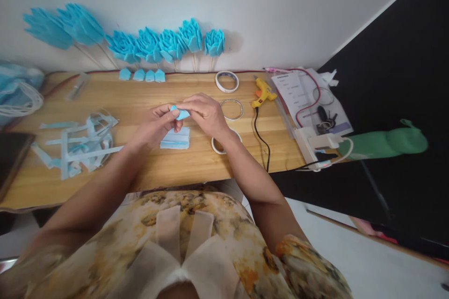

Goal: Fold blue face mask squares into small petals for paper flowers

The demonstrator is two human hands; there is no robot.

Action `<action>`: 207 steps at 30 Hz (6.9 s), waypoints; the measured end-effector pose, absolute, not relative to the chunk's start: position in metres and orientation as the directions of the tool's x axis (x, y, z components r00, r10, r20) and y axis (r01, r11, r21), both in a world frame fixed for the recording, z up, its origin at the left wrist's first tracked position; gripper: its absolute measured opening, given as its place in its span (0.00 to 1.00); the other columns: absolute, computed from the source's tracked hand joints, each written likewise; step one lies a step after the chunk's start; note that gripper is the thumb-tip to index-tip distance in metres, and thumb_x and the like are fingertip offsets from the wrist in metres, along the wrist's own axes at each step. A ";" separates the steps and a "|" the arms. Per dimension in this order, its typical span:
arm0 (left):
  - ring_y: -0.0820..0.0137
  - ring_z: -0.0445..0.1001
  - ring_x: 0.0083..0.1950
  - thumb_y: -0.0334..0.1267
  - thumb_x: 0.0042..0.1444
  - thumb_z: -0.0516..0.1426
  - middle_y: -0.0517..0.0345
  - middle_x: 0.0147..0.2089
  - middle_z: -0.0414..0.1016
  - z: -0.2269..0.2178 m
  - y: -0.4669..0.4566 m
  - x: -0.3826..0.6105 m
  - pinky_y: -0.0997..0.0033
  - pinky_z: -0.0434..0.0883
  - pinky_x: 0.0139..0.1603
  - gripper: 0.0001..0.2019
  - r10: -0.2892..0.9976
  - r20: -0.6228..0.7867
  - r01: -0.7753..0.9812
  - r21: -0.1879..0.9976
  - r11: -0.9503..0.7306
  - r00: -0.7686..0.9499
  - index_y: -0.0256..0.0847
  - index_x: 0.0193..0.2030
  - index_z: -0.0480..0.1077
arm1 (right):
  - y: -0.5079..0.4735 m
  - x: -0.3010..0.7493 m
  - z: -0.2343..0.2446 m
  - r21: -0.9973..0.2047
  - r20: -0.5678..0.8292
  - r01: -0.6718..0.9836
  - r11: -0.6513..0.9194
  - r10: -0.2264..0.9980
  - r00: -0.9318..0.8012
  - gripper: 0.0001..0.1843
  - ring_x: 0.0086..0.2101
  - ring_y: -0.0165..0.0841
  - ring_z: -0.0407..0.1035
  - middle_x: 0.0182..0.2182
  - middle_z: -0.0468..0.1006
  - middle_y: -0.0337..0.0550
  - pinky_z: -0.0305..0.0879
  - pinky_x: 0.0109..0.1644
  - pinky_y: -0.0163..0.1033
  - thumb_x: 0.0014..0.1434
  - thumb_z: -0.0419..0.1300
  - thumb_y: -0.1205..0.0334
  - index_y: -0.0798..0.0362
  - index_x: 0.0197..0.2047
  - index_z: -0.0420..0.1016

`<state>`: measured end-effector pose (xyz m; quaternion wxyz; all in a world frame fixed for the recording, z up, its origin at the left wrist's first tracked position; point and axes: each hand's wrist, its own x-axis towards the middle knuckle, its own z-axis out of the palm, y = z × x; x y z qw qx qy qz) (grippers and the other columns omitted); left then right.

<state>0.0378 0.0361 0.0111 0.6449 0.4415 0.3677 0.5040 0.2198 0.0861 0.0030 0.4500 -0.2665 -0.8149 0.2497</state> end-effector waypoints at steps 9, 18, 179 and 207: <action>0.77 0.69 0.23 0.46 0.51 0.68 0.63 0.22 0.74 0.003 0.039 0.036 0.76 0.66 0.27 0.14 0.993 -0.007 -0.303 0.952 0.043 0.119 0.39 0.29 0.72 | 0.081 0.217 0.007 -0.856 0.427 0.109 0.505 0.810 -0.402 0.14 0.46 0.32 0.76 0.47 0.83 0.41 0.72 0.54 0.43 0.69 0.55 0.54 0.45 0.53 0.78; 0.77 0.66 0.23 0.50 0.51 0.68 0.63 0.21 0.72 0.009 0.037 0.038 0.75 0.65 0.27 0.17 0.993 0.115 -0.188 0.976 -0.113 0.002 0.40 0.25 0.72 | 0.078 0.213 0.015 -0.957 0.245 0.051 0.287 0.887 -0.390 0.14 0.35 0.28 0.71 0.31 0.76 0.36 0.67 0.42 0.35 0.62 0.62 0.48 0.51 0.35 0.72; 0.77 0.68 0.22 0.54 0.56 0.64 0.61 0.22 0.72 0.001 0.042 0.036 0.76 0.66 0.25 0.19 0.997 0.071 -0.161 0.984 -0.074 -0.025 0.39 0.27 0.72 | 0.076 0.206 0.007 -0.950 0.224 0.139 0.281 0.918 -0.327 0.13 0.26 0.26 0.60 0.24 0.69 0.34 0.56 0.32 0.35 0.57 0.62 0.52 0.51 0.30 0.70; 0.77 0.68 0.22 0.37 0.52 0.64 0.63 0.22 0.73 -0.002 0.044 0.035 0.76 0.65 0.25 0.07 0.995 0.093 -0.116 0.989 -0.097 -0.034 0.40 0.27 0.71 | 0.105 0.241 0.028 -0.878 0.419 0.240 0.415 0.907 -0.035 0.16 0.29 0.26 0.65 0.27 0.70 0.35 0.63 0.37 0.35 0.64 0.57 0.48 0.52 0.33 0.71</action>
